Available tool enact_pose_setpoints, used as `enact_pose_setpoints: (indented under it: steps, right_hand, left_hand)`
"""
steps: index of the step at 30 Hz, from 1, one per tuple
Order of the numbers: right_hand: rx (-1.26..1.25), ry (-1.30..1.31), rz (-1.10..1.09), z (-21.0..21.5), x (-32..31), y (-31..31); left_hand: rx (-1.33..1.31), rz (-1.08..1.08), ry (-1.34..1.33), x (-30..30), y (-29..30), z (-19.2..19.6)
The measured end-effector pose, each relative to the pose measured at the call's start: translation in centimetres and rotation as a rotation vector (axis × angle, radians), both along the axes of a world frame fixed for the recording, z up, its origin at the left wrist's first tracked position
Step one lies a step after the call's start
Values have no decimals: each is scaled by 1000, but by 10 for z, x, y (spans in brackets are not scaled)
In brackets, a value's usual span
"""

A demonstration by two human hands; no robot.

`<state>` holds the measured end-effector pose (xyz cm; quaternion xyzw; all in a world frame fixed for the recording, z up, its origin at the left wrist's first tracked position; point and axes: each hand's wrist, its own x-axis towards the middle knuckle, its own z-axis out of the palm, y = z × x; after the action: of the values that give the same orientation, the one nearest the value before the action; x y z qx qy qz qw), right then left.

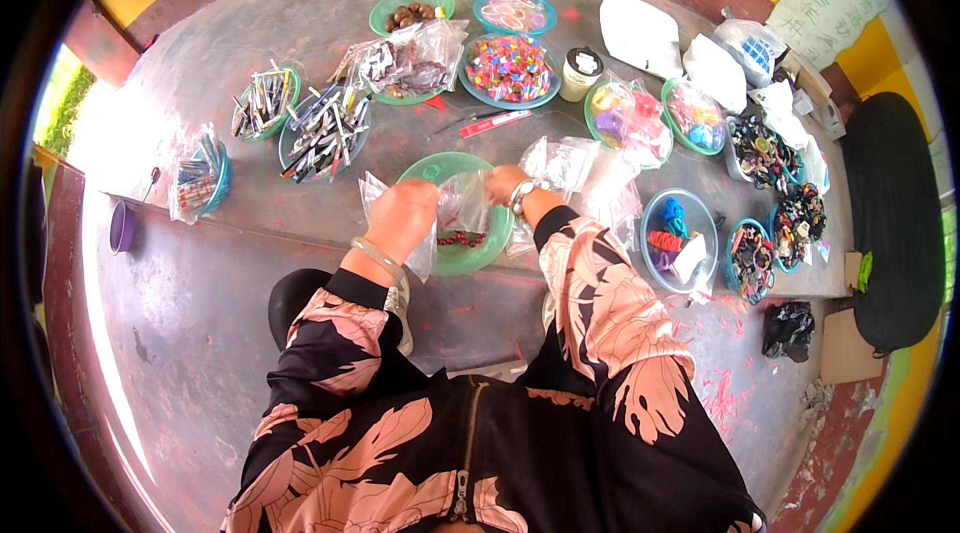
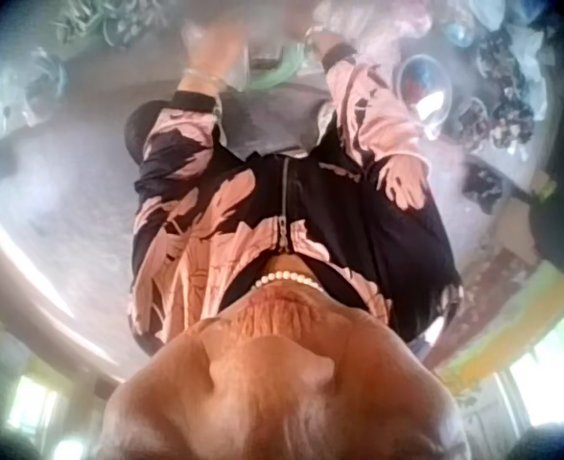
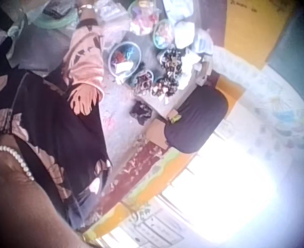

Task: The person sits on the floor and packs small toys and hair accessories into clear plastic bags. They pick up items from bowls, place them into bags, and seal them.

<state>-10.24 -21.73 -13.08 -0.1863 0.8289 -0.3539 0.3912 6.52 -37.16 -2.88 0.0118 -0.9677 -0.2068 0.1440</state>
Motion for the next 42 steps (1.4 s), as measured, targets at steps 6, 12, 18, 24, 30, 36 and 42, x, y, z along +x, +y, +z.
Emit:
enact_pose_setpoints:
  steps: [6,12,18,24,30,36,42]
  right_hand:
    - [-312,525,292,52,54,-32]
    - [-494,633,329,59,70,-39]
    - [-496,497,257,65,67,-36]
    - [-416,429,181,72,68,-35]
    - [-321,441,152,70,63,-31]
    - [-513,260,87,77,53,-26]
    - [-539,120,-24,88,45,-20]
  left_hand:
    - [-104,14,-168,1,-5,-18]
    - [-81,18,-193,0,1,-1]
    - [2,49,-153,-1,-2,-11]
    - [66,65,-178,-2,-4,-9]
    - [322,35,-330,-3,-12,4]
    - [133,-9,-180,5,-20,-9]
    - [88,55,-263,5,-26,-7]
